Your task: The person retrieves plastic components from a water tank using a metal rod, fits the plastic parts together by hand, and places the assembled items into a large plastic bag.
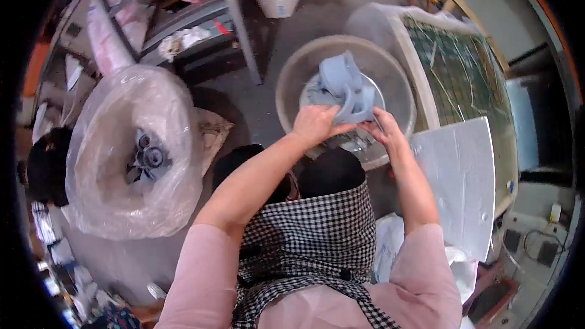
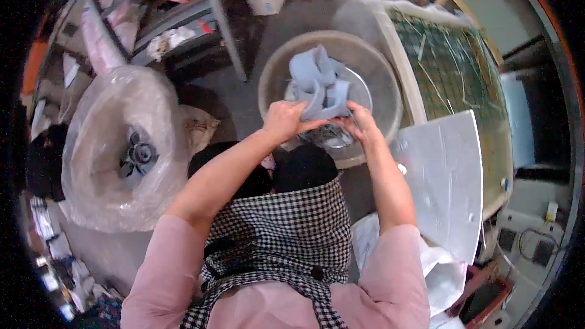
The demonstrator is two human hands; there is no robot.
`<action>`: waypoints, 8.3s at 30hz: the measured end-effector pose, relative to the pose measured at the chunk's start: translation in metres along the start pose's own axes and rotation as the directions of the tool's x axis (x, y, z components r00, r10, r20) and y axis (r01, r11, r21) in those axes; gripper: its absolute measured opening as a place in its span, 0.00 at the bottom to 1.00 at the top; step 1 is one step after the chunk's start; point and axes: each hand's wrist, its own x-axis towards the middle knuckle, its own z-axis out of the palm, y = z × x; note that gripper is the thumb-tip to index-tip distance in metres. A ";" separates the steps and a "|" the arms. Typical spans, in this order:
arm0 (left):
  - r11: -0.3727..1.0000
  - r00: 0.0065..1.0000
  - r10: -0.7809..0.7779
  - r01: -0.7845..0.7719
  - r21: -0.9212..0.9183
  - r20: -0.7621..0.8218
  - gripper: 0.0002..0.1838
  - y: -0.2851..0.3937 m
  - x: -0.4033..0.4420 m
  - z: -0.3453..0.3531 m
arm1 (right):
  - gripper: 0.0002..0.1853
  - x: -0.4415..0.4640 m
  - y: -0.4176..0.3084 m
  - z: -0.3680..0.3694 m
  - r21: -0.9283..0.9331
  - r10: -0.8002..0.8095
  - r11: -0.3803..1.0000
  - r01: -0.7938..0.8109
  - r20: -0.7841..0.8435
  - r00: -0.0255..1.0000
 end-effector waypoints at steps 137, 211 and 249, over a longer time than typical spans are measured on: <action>0.770 0.895 -0.427 0.436 -0.465 0.132 0.23 -0.012 0.069 0.014 | 0.15 0.033 -0.039 -0.047 -0.928 -0.527 0.178 0.326 0.190 0.828; 0.883 0.936 -0.312 0.348 -0.314 0.162 0.25 0.004 0.066 -0.004 | 0.22 0.010 -0.053 -0.022 -0.965 -0.573 0.089 0.247 0.153 0.805; 0.217 -0.048 -0.960 0.498 -0.840 -0.277 0.36 -0.230 -0.345 -0.387 | 0.22 -0.119 -0.047 -0.058 -0.972 -0.534 0.150 0.182 0.076 0.842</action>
